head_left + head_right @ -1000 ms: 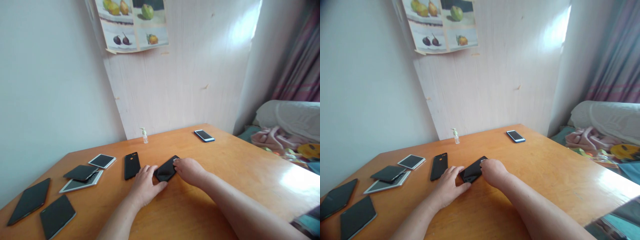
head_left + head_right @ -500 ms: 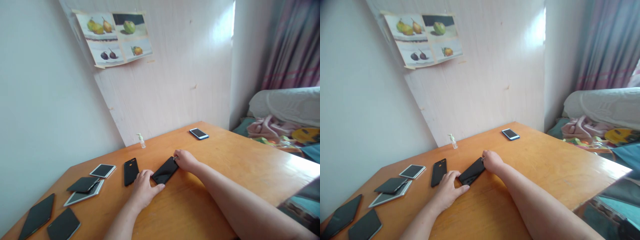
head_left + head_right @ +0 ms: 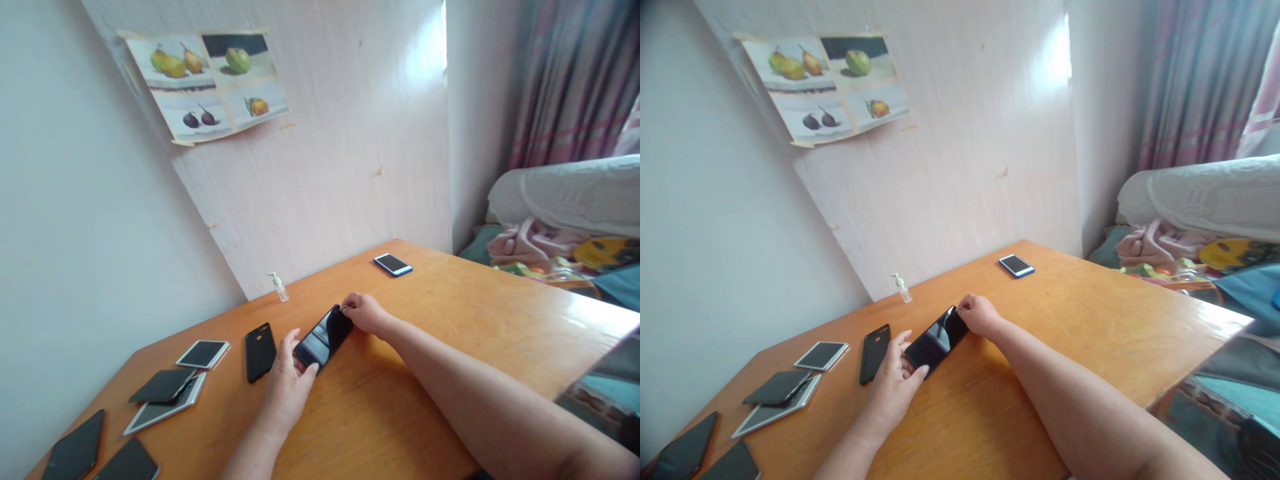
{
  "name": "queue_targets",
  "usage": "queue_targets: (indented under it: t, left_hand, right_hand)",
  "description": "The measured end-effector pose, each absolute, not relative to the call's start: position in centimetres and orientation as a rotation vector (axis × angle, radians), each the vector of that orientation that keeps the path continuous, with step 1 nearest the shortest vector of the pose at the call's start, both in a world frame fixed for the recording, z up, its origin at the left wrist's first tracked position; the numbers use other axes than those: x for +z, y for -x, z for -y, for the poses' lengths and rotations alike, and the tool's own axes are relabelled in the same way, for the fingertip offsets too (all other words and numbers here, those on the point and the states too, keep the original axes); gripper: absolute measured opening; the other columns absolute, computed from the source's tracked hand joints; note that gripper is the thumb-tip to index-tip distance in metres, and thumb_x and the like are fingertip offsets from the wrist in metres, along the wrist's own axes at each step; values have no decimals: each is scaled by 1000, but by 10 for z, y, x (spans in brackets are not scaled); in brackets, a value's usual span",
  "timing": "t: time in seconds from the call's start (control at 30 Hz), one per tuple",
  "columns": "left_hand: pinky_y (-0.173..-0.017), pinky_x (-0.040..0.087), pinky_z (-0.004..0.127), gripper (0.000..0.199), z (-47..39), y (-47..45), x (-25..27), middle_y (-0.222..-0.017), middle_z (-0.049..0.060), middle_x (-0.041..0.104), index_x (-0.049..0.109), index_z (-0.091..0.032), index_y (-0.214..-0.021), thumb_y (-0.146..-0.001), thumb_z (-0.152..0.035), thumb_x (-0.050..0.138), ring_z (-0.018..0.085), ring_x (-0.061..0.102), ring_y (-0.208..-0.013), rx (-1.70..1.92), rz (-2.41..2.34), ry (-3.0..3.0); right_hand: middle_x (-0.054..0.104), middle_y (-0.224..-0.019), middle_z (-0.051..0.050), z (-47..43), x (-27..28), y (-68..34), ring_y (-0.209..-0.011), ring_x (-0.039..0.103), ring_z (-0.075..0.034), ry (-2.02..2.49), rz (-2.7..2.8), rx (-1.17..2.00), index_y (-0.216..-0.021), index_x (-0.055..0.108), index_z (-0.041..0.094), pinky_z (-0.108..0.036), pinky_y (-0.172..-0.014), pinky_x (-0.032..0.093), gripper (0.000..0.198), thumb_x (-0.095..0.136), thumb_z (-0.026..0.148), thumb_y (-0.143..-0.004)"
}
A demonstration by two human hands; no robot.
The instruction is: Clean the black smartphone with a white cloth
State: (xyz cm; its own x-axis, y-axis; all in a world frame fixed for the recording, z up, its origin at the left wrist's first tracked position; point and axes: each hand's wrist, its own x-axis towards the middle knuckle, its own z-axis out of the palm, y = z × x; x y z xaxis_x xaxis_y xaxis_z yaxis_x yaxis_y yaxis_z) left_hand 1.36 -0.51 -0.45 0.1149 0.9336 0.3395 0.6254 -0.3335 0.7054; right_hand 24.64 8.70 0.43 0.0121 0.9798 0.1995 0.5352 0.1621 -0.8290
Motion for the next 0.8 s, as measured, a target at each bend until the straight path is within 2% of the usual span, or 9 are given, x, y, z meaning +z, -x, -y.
queue_targets:
  t: [0.17,0.37,0.5,0.57,0.67,0.8]
  left_hand:
    - [-90,51,36,55,4,-9,2,-130,10,57,36,-25,-137,-85,-19,53,21,62,-107,1126,-1648,-2168]
    - [-100,46,37,46,9,-12,6,-130,10,59,41,-23,-135,-89,-17,45,22,59,-117,1074,-1637,-2319]
    - [-90,49,34,35,10,-14,6,-114,10,67,49,-20,-126,-91,-25,47,21,65,-103,1012,-1671,-2215]
    - [-80,49,31,26,10,-13,8,-100,8,70,56,-19,-114,-93,-31,45,21,67,-91,926,-1681,-2207]
    - [-69,46,27,26,10,-13,11,-82,4,70,61,-20,-100,-94,-38,43,20,66,-77,842,-1683,-2217]
    - [-66,43,24,26,10,-13,13,-78,2,69,62,-21,-95,-94,-39,43,18,65,-73,838,-1669,-2211]
  right_hand:
    - [62,-67,0,-84,5,-242,-59,53,-11,1380,1501,842,-86,65,15,-20,-54,39,15,58,27,-80]
    - [62,-65,-1,-87,6,-241,-55,51,-11,1303,1427,877,-87,62,15,-21,-52,40,21,51,33,-86]
    - [63,-68,-1,-85,7,-240,-60,54,-12,1319,1461,787,-89,65,16,-22,-55,41,23,54,35,-84]
    - [64,-70,-1,-83,9,-240,-63,56,-14,1339,1494,719,-88,67,17,-23,-58,41,22,56,36,-84]
    - [68,-76,-2,-80,14,-244,-71,59,-17,1369,1551,620,-89,70,19,-26,-65,42,20,57,33,-83]
    - [72,-88,-6,-68,23,-239,-84,63,-20,1353,1647,532,-91,72,19,-29,-76,45,19,55,27,-86]
